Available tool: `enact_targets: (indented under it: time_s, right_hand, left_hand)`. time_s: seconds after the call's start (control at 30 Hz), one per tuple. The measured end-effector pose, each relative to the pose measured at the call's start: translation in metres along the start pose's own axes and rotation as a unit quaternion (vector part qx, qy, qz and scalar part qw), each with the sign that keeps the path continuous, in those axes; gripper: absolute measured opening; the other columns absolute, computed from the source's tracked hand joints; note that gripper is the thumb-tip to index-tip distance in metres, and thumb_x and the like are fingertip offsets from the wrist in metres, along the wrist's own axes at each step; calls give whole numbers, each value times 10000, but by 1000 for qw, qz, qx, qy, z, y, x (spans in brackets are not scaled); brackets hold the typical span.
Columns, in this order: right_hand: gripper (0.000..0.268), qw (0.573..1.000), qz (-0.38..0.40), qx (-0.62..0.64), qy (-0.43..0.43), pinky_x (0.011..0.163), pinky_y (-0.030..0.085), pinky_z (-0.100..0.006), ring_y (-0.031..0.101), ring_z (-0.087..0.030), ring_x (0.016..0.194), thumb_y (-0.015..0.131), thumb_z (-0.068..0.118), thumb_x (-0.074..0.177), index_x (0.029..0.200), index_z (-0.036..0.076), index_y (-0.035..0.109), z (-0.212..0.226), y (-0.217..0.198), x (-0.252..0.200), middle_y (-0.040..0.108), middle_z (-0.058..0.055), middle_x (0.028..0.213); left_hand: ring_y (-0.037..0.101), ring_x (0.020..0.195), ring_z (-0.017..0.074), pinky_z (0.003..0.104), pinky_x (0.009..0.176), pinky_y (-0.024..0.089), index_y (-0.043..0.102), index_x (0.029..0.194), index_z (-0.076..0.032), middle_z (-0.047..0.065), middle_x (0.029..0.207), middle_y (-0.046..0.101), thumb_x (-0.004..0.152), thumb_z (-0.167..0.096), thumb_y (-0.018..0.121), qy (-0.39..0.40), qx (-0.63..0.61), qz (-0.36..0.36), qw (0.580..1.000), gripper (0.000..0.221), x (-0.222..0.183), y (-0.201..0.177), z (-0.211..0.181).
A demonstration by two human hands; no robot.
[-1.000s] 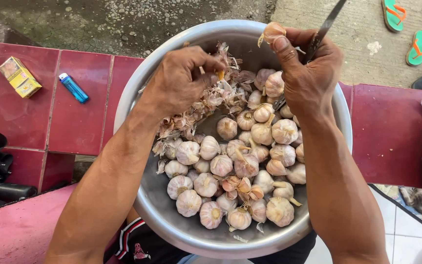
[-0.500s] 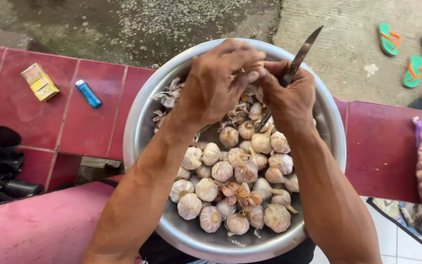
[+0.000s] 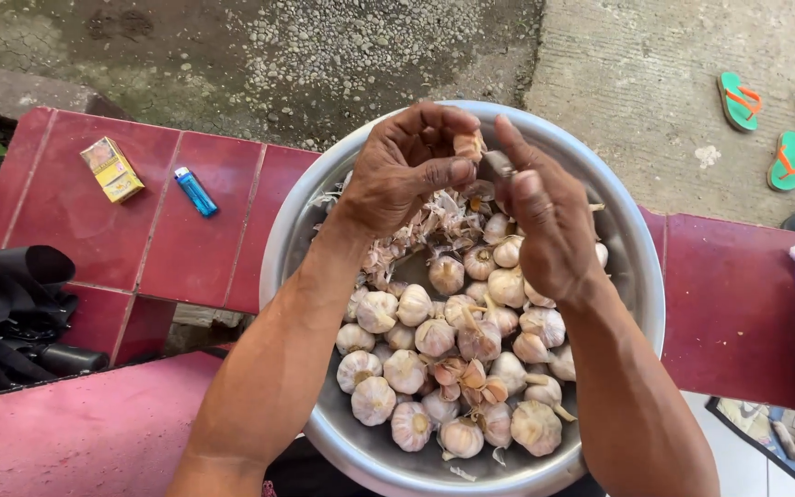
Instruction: A person is manually peeling garlic bulbs by breaking them into cloves and removing the skin using their hands and a small knife.
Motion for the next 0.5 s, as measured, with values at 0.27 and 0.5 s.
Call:
enact_targets:
  time_s: [0.27, 0.5]
  right_hand:
    - [451, 997, -21, 19, -78, 808, 530, -391, 629, -213, 877, 615, 172, 1057, 1481, 27, 563, 32, -1, 6, 681, -159, 960]
    - [457, 995, -8, 70, -67, 888, 536, -378, 608, -153, 996, 660, 133, 1016, 1454, 25, 592, 25, -1, 4, 715, -129, 1114]
  left_hand:
    - [755, 798, 234, 317, 699, 660, 643, 1180, 93, 193, 933, 711, 878, 22, 803, 36, -32, -64, 997, 349, 1, -16, 10]
    - [749, 695, 252, 314, 619, 648, 644, 1113, 119, 233, 868, 723, 872, 52, 789, 33, -43, -94, 994, 289, -1, -26, 15]
Point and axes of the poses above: each hand's wrist, its own x-axis towards the middle knuckle, its own y-axis out of the palm, z = x × y, the point moved 9 cm from there along x, towards the middle knuckle
